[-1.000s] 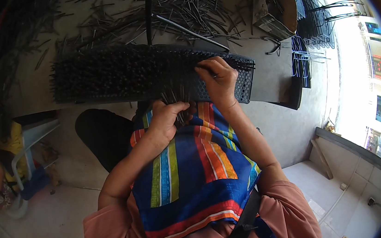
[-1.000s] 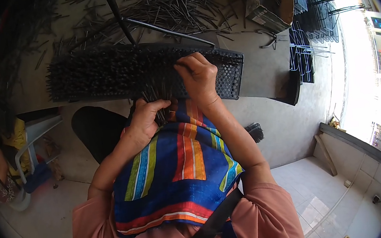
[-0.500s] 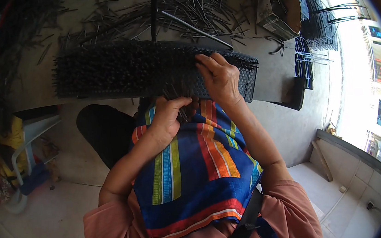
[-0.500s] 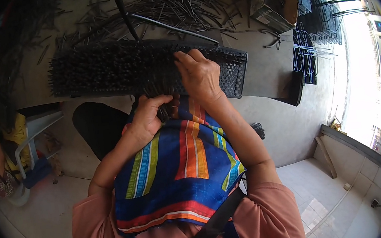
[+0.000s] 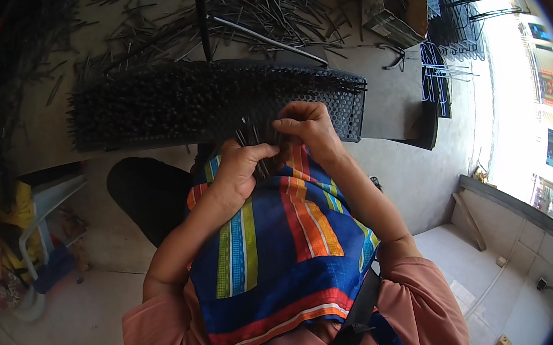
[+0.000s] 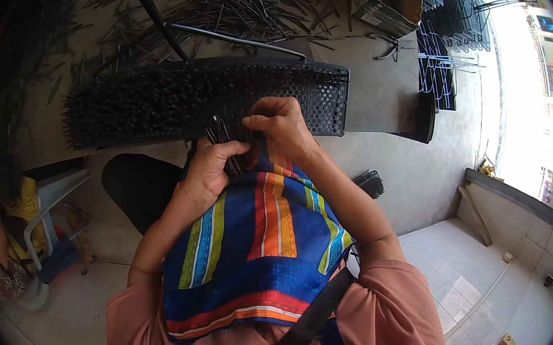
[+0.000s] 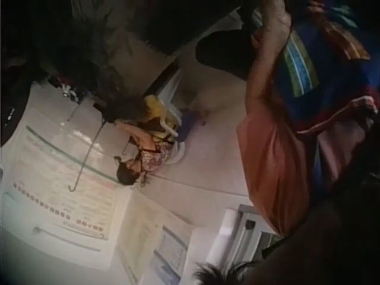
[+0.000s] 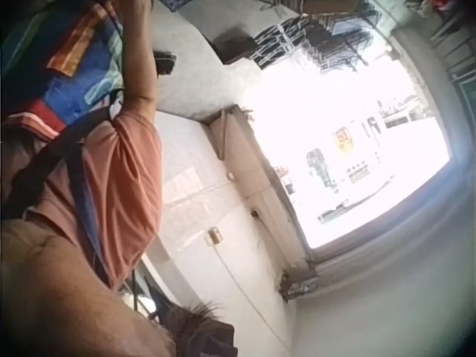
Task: The recorder is manually inserting bundles of wire bristles into the holes of a brush base at a workbench.
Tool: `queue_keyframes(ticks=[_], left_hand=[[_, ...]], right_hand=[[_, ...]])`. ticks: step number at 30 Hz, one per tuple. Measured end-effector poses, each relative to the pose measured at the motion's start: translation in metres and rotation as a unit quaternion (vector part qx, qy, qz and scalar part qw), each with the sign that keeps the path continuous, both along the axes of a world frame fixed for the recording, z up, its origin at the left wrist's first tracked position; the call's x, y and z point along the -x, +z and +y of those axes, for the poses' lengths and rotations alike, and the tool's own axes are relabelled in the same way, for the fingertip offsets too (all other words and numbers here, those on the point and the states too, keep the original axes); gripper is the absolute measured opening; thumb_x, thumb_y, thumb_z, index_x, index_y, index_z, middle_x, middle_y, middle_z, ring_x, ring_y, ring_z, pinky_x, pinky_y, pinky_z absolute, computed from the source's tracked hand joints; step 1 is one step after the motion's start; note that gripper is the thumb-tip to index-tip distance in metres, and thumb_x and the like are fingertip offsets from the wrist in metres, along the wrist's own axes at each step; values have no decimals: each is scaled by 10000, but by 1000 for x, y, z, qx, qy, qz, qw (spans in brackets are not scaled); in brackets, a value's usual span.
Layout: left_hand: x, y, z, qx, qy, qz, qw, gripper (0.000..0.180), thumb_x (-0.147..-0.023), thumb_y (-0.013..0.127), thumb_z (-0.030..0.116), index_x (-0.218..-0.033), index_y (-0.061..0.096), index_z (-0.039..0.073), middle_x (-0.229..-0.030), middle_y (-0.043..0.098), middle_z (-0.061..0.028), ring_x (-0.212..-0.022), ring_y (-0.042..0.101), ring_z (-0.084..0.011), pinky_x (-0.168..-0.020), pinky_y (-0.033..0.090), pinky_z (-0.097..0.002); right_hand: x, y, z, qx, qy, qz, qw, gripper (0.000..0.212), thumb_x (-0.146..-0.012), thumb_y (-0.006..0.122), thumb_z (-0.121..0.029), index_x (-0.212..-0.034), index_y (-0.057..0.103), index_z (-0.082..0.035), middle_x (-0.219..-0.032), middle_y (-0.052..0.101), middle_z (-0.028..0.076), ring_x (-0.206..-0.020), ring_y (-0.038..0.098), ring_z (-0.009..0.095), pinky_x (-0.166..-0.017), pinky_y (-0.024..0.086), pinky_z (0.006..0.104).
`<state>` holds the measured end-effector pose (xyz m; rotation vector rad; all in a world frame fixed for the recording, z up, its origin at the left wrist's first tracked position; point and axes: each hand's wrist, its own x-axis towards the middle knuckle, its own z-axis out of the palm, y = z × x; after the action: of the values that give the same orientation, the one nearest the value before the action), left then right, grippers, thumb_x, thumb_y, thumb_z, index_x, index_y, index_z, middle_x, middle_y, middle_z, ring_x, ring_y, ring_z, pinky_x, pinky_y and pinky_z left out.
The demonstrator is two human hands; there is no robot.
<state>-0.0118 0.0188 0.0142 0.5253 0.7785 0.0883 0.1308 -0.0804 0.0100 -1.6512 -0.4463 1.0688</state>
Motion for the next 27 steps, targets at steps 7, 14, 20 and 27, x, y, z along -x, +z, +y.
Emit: queue_keyframes(ticks=[7, 14, 20, 27], left_hand=[[5, -10, 0, -29, -23, 74, 997, 221, -831, 575, -27, -1043, 634, -4, -864, 687, -137, -722, 688, -233, -586, 576, -334], [0, -11, -3, -38, -16, 54, 998, 214, -840, 563, -18, -1044, 628, -9, -872, 688, -153, -722, 689, -242, -576, 572, -335], [-1, -9, -2, -27, -12, 61, 998, 197, -836, 569, -16, -1024, 631, -12, -869, 686, -153, -730, 687, -242, -579, 567, -333], [1, -13, -2, -15, -8, 29, 999, 215, -818, 577, -32, -1024, 633, -8, -871, 685, -137, -727, 681, -237, -583, 567, -340]], right_hand=[[-16, 12, -2, -116, -200, -130, 964, 34, -840, 684, -17, -874, 685, -20, -661, 584, -27, -539, 454, 27, -486, 346, 192], [-21, -8, 2, -152, -114, -355, 915, 109, -767, 703, 71, -865, 684, 28, -835, 631, 26, -722, 562, 63, -621, 440, 200], [-12, -4, 3, -116, -114, -398, 903, 104, -769, 716, 42, -867, 690, 18, -789, 638, 48, -679, 589, 79, -608, 464, 216], [-4, -1, 1, -14, -123, -409, 904, 104, -775, 734, -11, -859, 683, 21, -743, 645, 31, -652, 594, 79, -584, 460, 226]])
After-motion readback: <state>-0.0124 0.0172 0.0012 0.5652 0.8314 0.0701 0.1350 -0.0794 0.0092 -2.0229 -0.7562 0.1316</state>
